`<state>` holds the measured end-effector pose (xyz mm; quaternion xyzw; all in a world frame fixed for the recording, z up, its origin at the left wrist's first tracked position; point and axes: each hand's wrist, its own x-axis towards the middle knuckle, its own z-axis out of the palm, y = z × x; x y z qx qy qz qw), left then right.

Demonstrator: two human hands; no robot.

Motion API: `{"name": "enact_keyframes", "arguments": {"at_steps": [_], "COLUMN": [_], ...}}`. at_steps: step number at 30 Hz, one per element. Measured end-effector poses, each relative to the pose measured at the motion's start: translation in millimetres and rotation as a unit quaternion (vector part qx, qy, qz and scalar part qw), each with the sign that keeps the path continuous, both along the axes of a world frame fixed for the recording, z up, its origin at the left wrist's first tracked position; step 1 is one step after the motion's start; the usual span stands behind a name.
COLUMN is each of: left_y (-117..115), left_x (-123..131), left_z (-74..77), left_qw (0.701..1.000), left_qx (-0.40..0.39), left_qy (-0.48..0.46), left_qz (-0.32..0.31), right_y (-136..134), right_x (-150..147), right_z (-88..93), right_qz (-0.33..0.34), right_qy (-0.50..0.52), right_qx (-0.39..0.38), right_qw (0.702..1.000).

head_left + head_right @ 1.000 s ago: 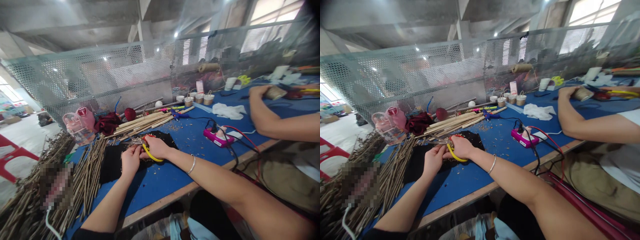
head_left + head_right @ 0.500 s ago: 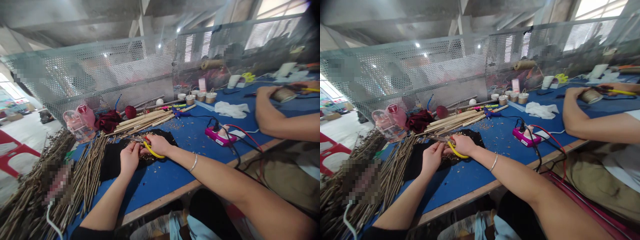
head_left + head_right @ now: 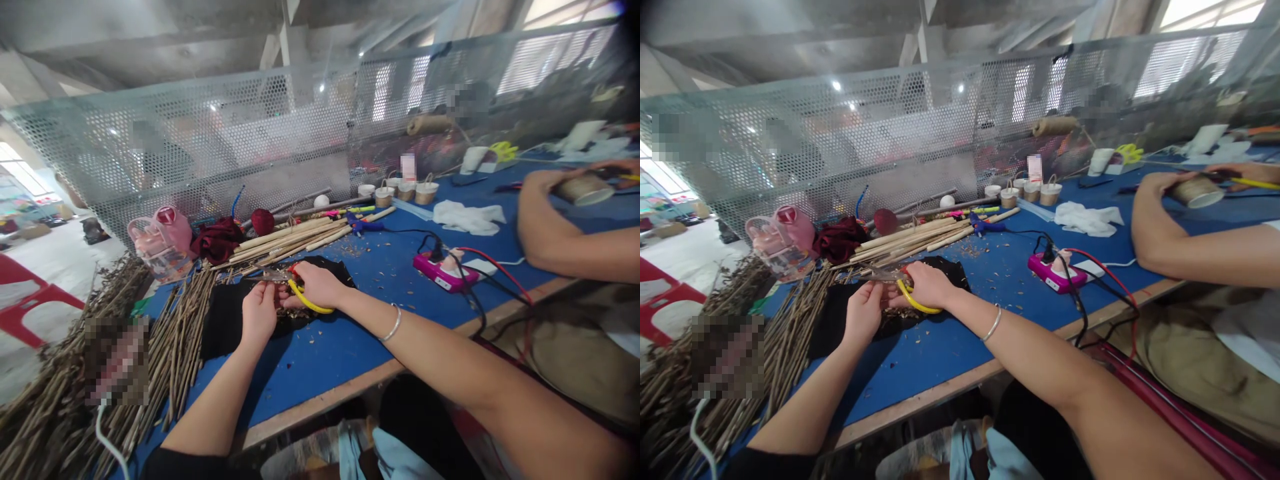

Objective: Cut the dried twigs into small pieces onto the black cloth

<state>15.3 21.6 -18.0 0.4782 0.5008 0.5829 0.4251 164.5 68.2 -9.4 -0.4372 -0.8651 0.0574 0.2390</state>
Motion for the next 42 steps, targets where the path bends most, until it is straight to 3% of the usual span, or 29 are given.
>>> {"name": "enact_keyframes", "arguments": {"at_steps": [4, 8, 16, 20, 25, 32, 42], "left_y": [-0.9, -3.9, -5.7, -5.9, -6.7, -5.5, -6.5], "left_x": [-1.0, -1.8, -1.7, -1.9, -1.1, -4.1, -5.0], "left_z": [-1.6, 2.0, 6.3, 7.1, 8.1, 5.3, 4.7], "left_qw": [0.999, 0.995, 0.979, 0.967, 0.959, 0.954, 0.951], "left_qx": [-0.006, 0.007, 0.034, 0.049, 0.086, 0.083, 0.089], "left_qy": [0.029, 0.100, 0.189, 0.244, 0.267, 0.286, 0.293], "left_qz": [-0.014, -0.007, 0.071, 0.062, 0.032, 0.040, 0.049], "right_y": [-4.4, -7.7, -6.6, -6.6, -8.1, -7.2, -4.9], "right_x": [-2.3, -2.7, -6.2, -6.9, -5.4, -3.2, -3.5], "right_z": [1.7, 5.5, 3.3, 0.7, 1.8, 1.2, -0.2], "right_qz": [0.004, -0.006, -0.020, -0.007, 0.011, -0.037, -0.028], "right_qy": [-0.009, -0.017, 0.009, 0.019, 0.022, -0.019, 0.006], "right_qx": [0.004, -0.038, -0.051, -0.046, -0.011, -0.023, -0.045], "right_qw": [1.000, 0.999, 0.998, 0.999, 1.000, 0.999, 0.999]}}
